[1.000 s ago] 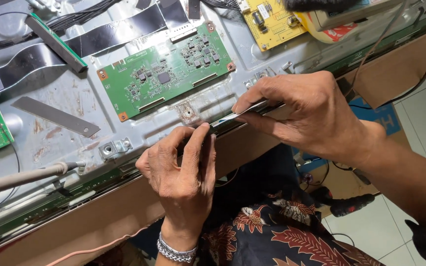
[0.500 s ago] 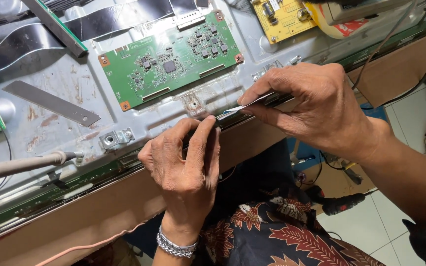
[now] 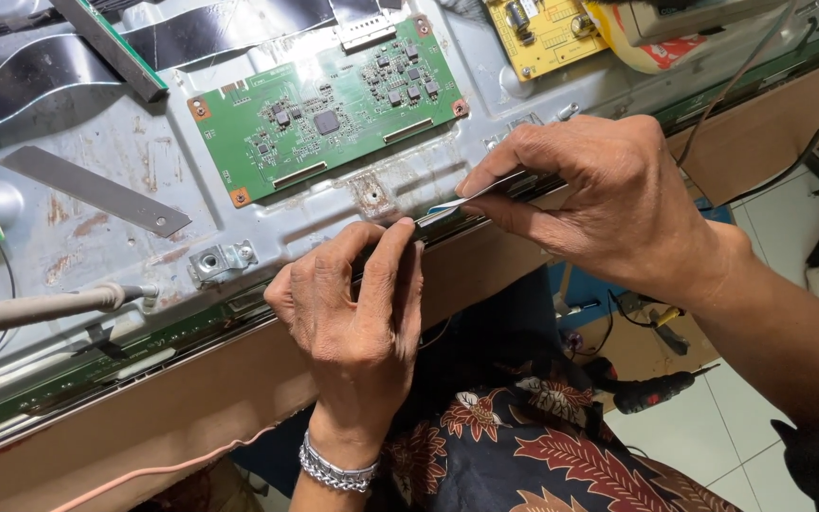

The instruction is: Preparing a ribbon cable by removing a protective strip and inserting it into a connector on a television's circuit board.

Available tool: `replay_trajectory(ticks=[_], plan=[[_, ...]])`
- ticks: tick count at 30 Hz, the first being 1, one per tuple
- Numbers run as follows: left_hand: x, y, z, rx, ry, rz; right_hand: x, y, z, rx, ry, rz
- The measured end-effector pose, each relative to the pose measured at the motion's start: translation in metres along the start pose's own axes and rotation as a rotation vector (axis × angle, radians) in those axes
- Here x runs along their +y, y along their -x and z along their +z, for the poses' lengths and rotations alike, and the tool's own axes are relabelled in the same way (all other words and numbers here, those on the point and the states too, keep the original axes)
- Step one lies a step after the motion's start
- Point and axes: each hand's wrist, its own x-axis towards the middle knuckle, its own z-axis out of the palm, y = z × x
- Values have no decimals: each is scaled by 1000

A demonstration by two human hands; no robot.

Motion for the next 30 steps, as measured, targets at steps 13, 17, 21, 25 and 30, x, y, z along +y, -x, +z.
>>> replay_trajectory(ticks=[13,17,21,25,30], plan=[[0,-1,0,18,-7,10,-1,-1,-2,-17,31,8],[0,0,1,10,-13,16,-2,-1,-2,-21,47,2],[0,0,1,17,-2,10,0,-1,-2,-25,60,-24],[0,-1,0,24,-8,19,-3,-3,-4,-37,8,-2],[0,0,1,19,9,15,-4,-5,-4,-45,-11,6]])
